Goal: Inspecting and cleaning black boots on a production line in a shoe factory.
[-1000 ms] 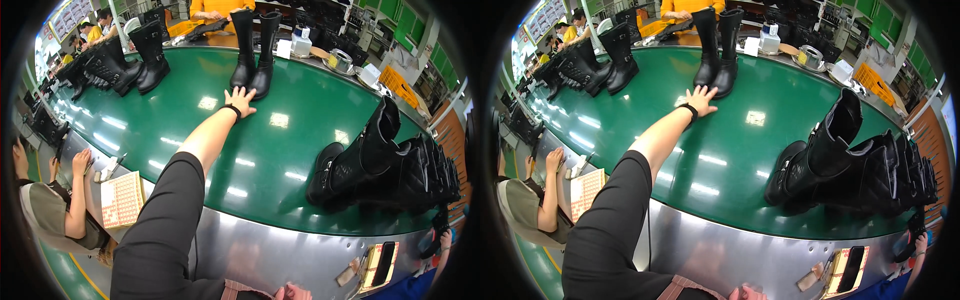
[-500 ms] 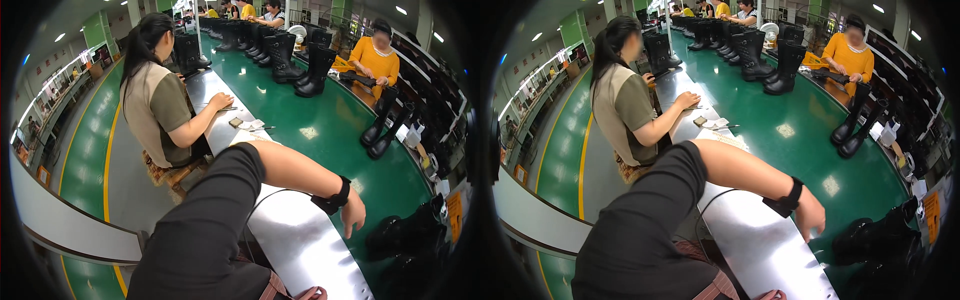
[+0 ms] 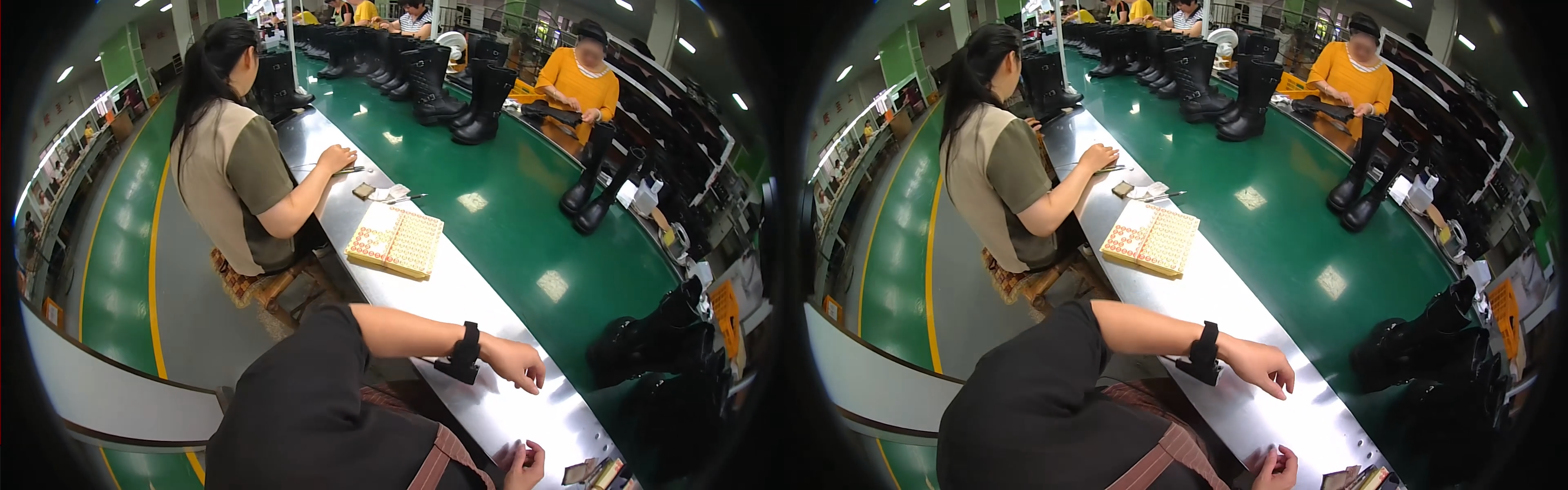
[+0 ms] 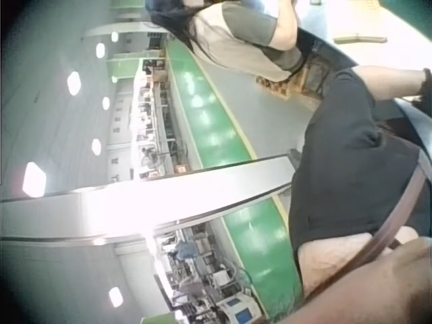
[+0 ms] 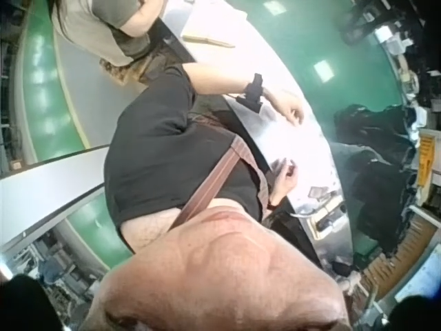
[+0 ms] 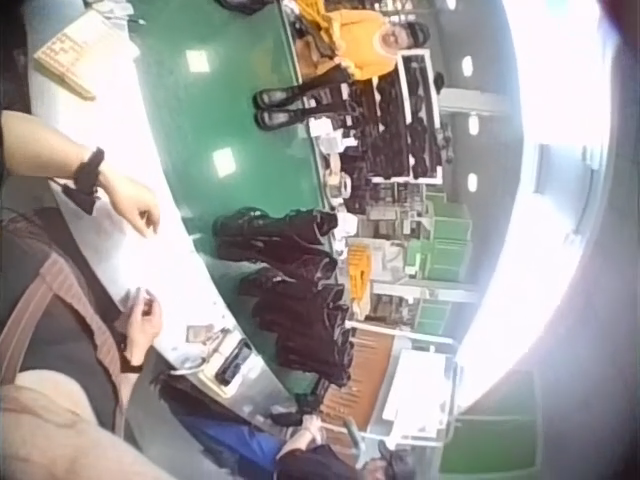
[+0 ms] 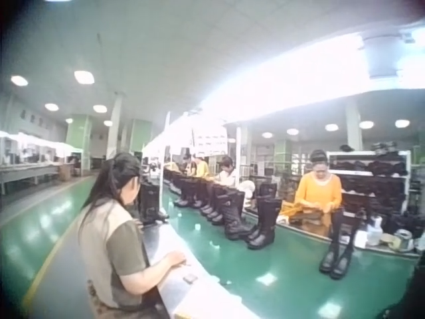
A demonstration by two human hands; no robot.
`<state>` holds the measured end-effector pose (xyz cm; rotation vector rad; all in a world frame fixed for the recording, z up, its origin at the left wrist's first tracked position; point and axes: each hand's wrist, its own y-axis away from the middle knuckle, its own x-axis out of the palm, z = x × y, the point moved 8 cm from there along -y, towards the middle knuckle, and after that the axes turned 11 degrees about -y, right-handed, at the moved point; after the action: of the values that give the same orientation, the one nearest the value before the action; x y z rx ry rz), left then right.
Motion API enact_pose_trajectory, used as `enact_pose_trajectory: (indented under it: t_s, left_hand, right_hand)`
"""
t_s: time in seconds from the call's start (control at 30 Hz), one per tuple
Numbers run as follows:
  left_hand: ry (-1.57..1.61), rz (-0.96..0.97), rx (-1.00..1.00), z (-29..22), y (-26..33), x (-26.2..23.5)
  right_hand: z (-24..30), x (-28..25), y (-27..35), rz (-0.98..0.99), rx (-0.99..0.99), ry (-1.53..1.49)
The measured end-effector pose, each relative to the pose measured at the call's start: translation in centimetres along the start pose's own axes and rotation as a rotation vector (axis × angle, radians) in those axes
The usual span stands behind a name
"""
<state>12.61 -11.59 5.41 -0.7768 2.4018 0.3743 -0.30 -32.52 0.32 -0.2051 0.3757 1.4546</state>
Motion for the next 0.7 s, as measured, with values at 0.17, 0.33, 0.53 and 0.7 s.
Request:
enact_pose_trajectory:
  t_s: [0.17,0.33,0.53,0.7]
  left_hand:
    - [0.507,-0.109,-0.105,4.0,-0.9,0.1]
    - [0.87,-0.151,-0.179,9.7,-1.0,-1.6]
    - [1.267,-0.123,-0.036,11.9,-0.9,-1.7]
    - [1.28,-0.075,-0.025,12.6,-1.3,-1.4]
  right_hand:
    - [4.9,-3.1,-0.3,0.02,-0.106,0.078]
    - [7.5,-1.9,-4.4,0.092,-0.093,-0.328]
    - [7.3,4.9,-10.5,0.481,0.009,-0.576]
    - [2.2,8.9,-13.2,0.556,0.277,-0.859]
